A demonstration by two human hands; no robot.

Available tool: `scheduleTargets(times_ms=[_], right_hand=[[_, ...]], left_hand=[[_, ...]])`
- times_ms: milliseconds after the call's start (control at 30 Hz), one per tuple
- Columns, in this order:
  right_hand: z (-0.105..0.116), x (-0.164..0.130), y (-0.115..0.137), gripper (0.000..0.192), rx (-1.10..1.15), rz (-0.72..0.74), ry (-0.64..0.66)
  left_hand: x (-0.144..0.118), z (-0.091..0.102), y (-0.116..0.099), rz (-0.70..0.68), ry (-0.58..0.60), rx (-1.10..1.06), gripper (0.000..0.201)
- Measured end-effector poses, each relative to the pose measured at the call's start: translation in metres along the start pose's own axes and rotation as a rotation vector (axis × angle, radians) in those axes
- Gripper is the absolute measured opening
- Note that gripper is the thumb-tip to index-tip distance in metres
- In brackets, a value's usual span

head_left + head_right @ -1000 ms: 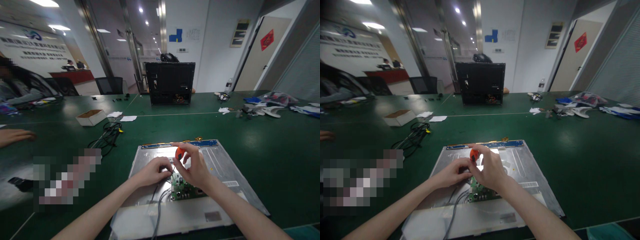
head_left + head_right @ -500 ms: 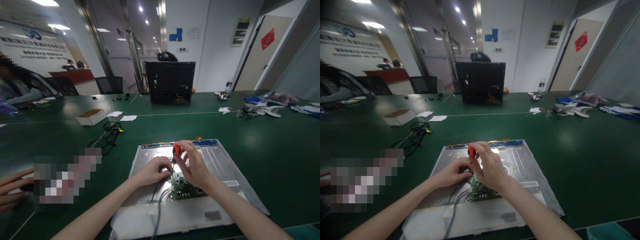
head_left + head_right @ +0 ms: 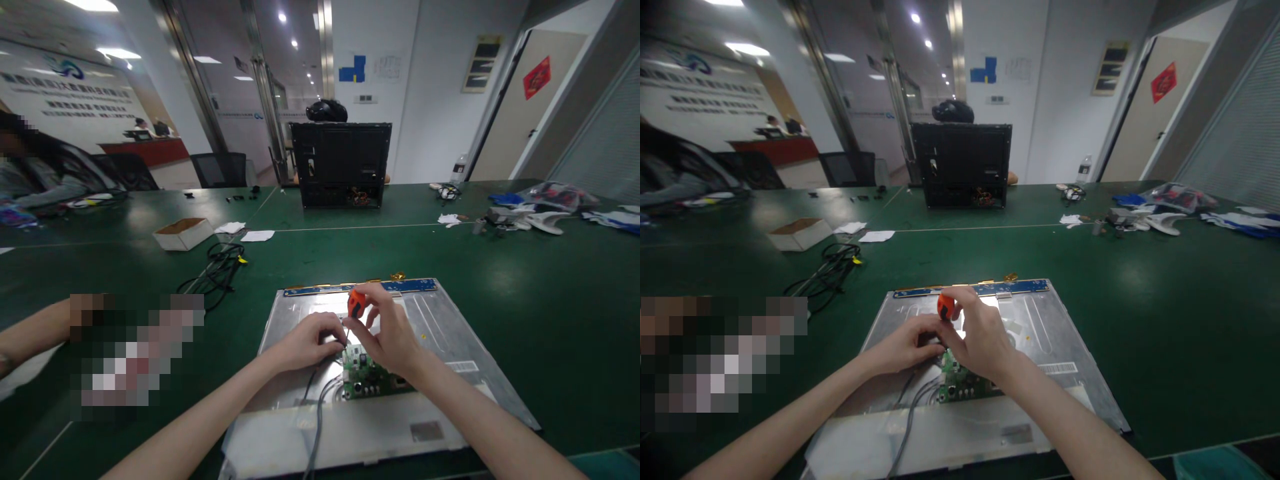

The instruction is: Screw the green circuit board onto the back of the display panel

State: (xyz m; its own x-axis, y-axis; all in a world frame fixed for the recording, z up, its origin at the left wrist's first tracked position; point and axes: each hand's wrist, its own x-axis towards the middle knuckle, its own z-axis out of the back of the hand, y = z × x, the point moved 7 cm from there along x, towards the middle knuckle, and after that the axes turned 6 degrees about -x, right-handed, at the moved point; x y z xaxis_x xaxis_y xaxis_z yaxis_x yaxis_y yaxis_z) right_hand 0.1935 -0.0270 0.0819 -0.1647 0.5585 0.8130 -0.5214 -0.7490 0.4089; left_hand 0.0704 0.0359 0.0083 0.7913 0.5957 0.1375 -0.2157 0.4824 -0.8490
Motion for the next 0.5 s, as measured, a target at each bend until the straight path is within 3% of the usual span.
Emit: scheduleTargets(times_ms=[500], right_hand=[[0.0012, 0.0016, 0.0031, 0.038, -0.035, 0.019, 0.014]], left_hand=[[-0.0007, 0.0004, -0.0030, 0.019, 0.000, 0.033, 0.008]])
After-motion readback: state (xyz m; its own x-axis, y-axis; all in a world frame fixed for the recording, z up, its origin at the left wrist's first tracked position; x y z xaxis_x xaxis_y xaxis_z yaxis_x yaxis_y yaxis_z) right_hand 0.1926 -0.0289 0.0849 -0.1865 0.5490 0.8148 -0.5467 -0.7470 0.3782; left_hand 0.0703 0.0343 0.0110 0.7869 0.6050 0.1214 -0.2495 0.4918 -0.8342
